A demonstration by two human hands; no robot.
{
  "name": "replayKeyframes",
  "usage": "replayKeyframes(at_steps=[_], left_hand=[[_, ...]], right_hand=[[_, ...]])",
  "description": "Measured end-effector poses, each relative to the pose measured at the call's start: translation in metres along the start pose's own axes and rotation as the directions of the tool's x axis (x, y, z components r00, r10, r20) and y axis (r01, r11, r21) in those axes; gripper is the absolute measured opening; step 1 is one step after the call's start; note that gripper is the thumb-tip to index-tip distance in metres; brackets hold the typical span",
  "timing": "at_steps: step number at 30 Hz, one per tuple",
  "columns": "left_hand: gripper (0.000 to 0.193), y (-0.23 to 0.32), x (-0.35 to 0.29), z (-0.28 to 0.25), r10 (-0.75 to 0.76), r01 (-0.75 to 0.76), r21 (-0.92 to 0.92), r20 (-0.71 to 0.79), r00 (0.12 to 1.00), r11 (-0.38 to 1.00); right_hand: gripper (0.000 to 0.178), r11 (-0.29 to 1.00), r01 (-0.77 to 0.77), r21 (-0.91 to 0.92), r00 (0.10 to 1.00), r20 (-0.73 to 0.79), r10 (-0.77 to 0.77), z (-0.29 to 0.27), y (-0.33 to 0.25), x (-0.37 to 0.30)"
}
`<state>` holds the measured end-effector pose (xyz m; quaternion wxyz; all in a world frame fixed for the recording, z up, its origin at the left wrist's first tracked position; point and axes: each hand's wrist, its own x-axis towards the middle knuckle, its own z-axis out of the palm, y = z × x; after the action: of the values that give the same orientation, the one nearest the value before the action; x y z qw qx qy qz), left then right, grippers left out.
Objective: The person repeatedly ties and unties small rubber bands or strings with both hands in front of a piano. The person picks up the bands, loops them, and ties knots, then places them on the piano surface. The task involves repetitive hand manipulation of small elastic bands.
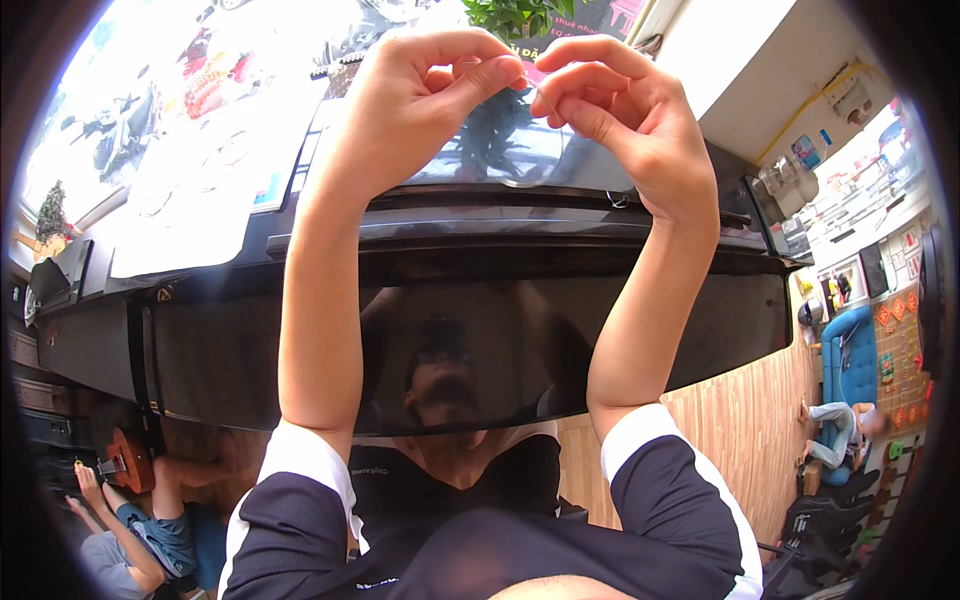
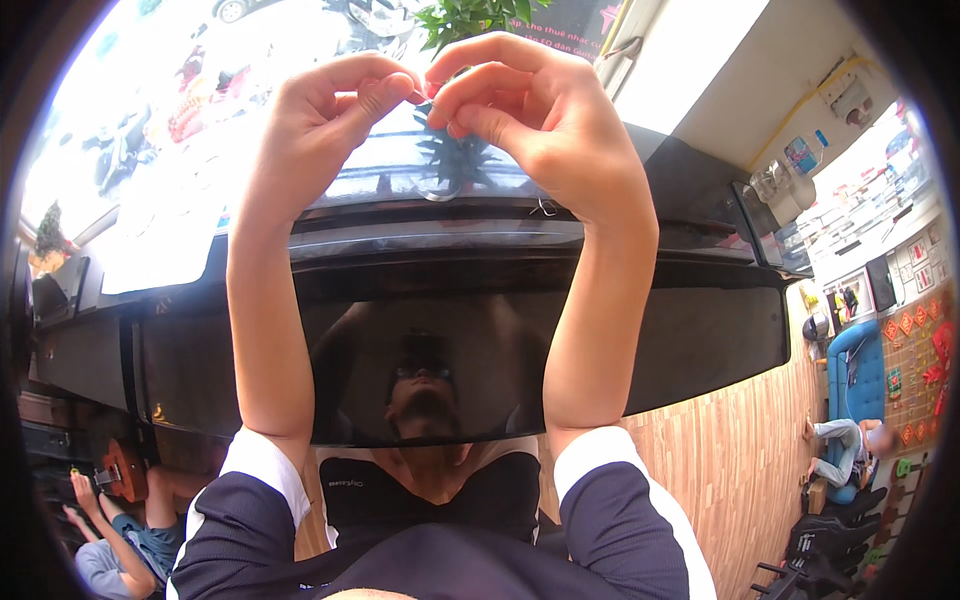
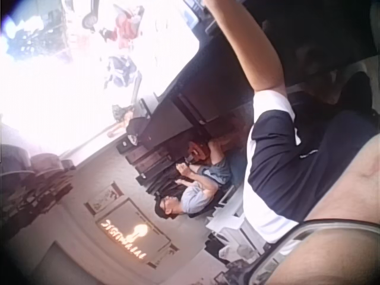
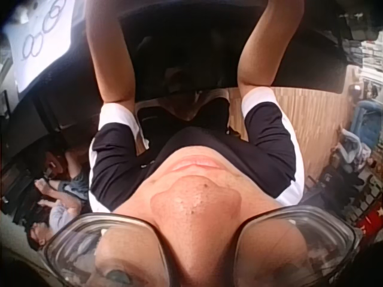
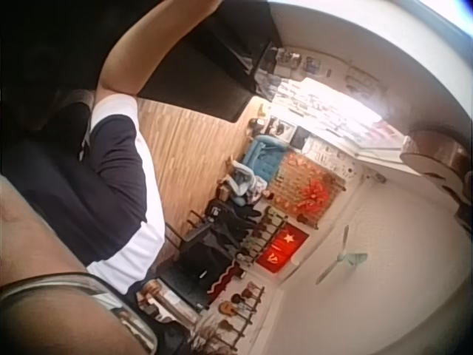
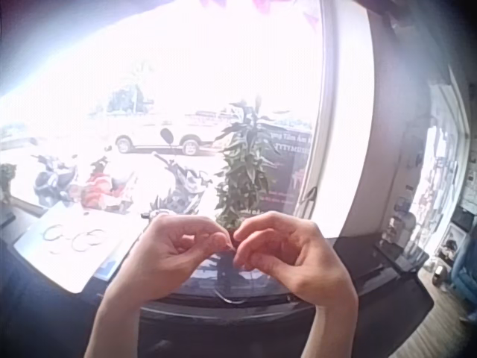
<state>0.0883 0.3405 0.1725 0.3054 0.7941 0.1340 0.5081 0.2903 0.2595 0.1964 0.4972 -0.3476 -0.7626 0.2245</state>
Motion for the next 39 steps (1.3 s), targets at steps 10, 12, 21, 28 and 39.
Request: replayKeyframes(at_steps=[10, 12, 21, 28, 39], left_hand=[[0.024, 0.006, 0.002, 0.004, 0.055, -0.057, -0.038, -0.068, 0.996, 0.998], [0.02, -0.002, 0.006, 0.004, 0.135, -0.13, 0.049, -0.124, 0.983, 0.99], [0.025, 0.016, 0.009, 0.012, 0.473, -0.4, 0.29, -0.256, 0.843, 0.87], [0.01, 0.013, 0.004, 0.0, 0.505, -0.357, 0.523, -0.169, 0.846, 0.774], [0.013, -0.004, -0.001, -0.026, 0.202, -0.03, 0.337, -0.488, 0.849, 0.941]], right_hand=[[0.026, 0.98, 0.102, 0.169, 0.993, -0.07, -0.091, 0.009, -0.007, 0.005], [0.021, 0.982, 0.117, 0.147, 0.992, -0.071, -0.107, 0.009, -0.002, 0.005], [0.013, 0.962, 0.075, 0.262, 0.996, -0.055, -0.063, 0.004, -0.006, 0.002], [0.013, 0.98, 0.024, 0.196, 0.997, -0.077, -0.009, 0.0, -0.008, -0.001], [0.006, 0.998, -0.062, -0.015, 0.978, -0.2, 0.058, -0.012, 0.003, -0.004]])
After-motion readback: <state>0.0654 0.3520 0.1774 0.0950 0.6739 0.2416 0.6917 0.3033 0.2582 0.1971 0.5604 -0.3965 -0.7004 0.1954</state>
